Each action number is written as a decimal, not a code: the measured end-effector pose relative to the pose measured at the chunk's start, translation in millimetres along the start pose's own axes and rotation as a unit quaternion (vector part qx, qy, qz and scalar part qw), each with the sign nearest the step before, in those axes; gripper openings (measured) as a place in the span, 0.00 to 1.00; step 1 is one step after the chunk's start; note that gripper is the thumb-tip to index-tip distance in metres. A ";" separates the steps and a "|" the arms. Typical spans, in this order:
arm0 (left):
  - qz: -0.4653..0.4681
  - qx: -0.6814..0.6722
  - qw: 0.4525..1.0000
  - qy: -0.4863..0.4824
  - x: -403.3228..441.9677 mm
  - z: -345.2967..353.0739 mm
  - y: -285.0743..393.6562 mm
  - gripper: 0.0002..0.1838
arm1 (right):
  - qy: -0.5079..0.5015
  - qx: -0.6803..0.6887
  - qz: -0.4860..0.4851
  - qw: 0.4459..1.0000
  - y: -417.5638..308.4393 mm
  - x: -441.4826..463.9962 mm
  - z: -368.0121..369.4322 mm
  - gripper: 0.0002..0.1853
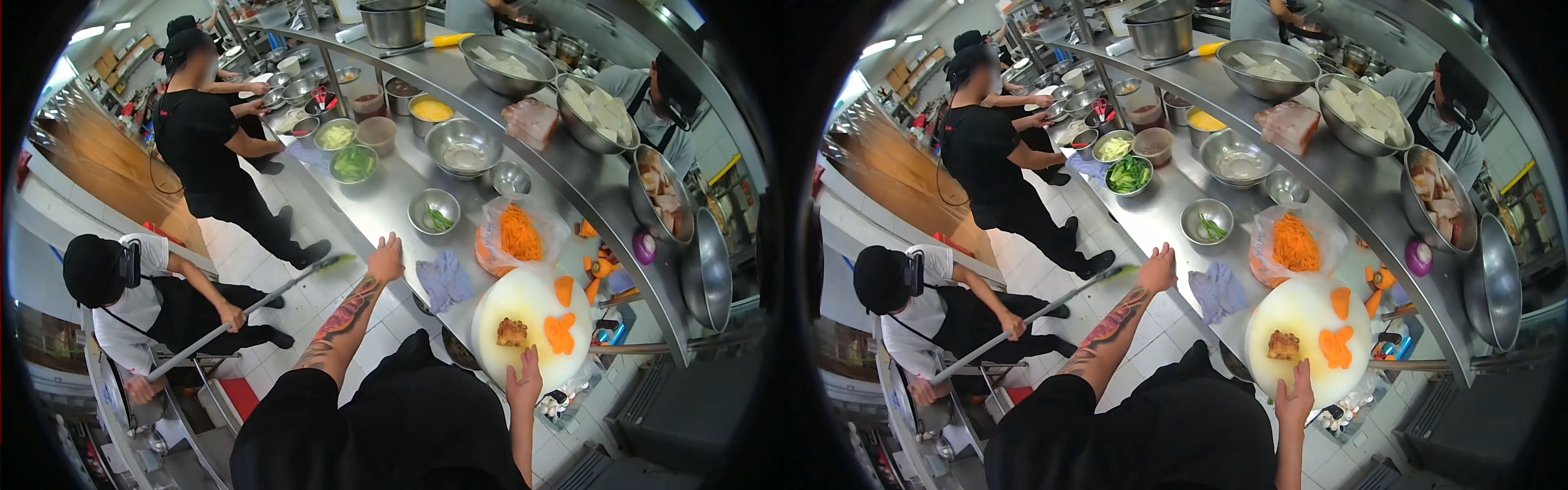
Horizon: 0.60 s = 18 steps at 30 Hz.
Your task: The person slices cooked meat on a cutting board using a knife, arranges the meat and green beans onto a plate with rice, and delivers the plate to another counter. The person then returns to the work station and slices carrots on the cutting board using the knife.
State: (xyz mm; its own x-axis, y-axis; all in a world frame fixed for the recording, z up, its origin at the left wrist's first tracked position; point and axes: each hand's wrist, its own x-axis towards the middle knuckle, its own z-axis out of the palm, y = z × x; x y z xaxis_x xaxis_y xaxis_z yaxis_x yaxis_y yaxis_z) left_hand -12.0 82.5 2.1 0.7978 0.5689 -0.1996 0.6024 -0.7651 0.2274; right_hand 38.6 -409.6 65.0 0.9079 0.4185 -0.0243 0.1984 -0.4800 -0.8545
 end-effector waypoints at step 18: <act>0.013 -0.005 0.999 0.039 -4.9 -7.7 1.0 0.43 | 0.007 -0.045 -0.019 0.999 -5.0 -0.4 -0.3 0.43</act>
State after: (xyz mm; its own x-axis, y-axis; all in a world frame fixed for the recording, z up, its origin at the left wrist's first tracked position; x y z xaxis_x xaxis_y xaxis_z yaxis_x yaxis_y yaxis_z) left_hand -15.2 81.3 10.7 0.8129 0.5700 -0.1193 0.5807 -0.7776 0.2413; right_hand 37.4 -407.5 69.4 0.9036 0.4281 0.0151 0.2652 -0.5314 -0.8045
